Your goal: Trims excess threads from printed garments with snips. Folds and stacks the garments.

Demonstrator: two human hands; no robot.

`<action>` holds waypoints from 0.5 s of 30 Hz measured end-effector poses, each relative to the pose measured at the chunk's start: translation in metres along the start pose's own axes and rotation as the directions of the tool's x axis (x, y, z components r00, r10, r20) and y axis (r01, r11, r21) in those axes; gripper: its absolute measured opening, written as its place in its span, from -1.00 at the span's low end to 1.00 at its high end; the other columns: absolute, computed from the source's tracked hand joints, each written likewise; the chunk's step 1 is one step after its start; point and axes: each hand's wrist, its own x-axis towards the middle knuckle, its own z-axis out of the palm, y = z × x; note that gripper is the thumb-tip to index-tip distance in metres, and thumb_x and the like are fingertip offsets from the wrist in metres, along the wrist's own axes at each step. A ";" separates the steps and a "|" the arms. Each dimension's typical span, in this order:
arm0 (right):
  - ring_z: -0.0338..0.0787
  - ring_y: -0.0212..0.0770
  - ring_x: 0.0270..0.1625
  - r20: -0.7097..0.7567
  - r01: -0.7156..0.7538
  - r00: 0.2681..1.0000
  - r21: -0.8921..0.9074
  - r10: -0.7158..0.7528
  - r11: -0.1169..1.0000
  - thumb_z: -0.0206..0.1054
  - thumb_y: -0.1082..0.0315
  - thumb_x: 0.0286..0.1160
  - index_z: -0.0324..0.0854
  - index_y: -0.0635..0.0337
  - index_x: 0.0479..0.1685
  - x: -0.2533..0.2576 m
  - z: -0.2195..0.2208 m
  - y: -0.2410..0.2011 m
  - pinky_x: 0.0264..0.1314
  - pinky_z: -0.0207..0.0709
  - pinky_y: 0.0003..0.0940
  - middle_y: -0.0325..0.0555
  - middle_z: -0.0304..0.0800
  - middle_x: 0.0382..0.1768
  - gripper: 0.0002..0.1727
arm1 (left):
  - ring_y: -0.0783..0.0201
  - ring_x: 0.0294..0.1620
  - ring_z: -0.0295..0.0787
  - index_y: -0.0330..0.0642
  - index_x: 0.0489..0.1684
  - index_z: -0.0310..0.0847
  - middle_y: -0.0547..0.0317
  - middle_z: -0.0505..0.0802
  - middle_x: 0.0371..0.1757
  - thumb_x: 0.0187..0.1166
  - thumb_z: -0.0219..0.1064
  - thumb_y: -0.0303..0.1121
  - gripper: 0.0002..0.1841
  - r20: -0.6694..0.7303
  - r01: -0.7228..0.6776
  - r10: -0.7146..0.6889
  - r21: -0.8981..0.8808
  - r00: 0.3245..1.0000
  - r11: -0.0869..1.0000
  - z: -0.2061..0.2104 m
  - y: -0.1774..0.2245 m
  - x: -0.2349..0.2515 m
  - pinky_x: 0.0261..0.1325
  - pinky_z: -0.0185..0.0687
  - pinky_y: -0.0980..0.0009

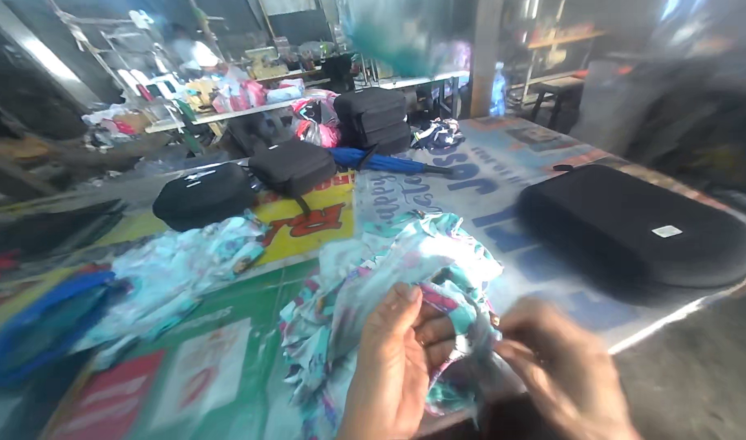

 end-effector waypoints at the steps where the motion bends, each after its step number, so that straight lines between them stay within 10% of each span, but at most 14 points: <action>1: 0.65 -0.72 -0.34 -0.013 -0.024 1.000 0.038 0.024 0.999 0.39 -0.02 0.60 0.59 0.19 0.01 0.004 0.002 0.002 -0.31 0.58 -0.82 -0.34 0.72 -0.30 -0.58 | 0.27 -0.41 0.88 -0.18 -0.25 0.61 0.06 0.87 -0.36 0.86 -0.08 -0.37 -0.66 -0.004 0.002 -0.002 -0.001 1.000 1.000 0.000 0.000 0.000 -0.34 0.86 0.37; 12: 0.46 -0.70 -0.46 -0.009 -0.021 1.000 0.011 0.021 1.000 0.27 0.28 0.65 0.53 0.19 -0.46 0.004 -0.006 0.012 -0.43 0.31 -0.85 -0.31 0.50 -0.53 -0.72 | 0.19 -0.32 0.93 -0.23 -0.18 0.64 -0.06 0.90 -0.26 0.82 -0.03 -0.39 -0.71 0.063 -0.050 0.050 -0.005 0.997 0.999 -0.007 -0.002 0.001 -0.26 0.89 0.32; 15: 0.54 -0.72 -0.37 -0.047 0.045 0.998 -0.088 -0.049 0.995 0.38 0.17 0.62 0.59 0.16 -0.20 0.008 -0.010 0.005 -0.35 0.41 -0.89 -0.30 0.62 -0.38 -0.77 | 0.24 -0.16 0.92 -0.21 -0.01 0.69 0.06 0.91 -0.09 0.81 0.05 -0.34 -0.74 0.167 -0.110 0.082 0.167 0.983 0.980 -0.008 -0.017 -0.007 -0.12 0.88 0.33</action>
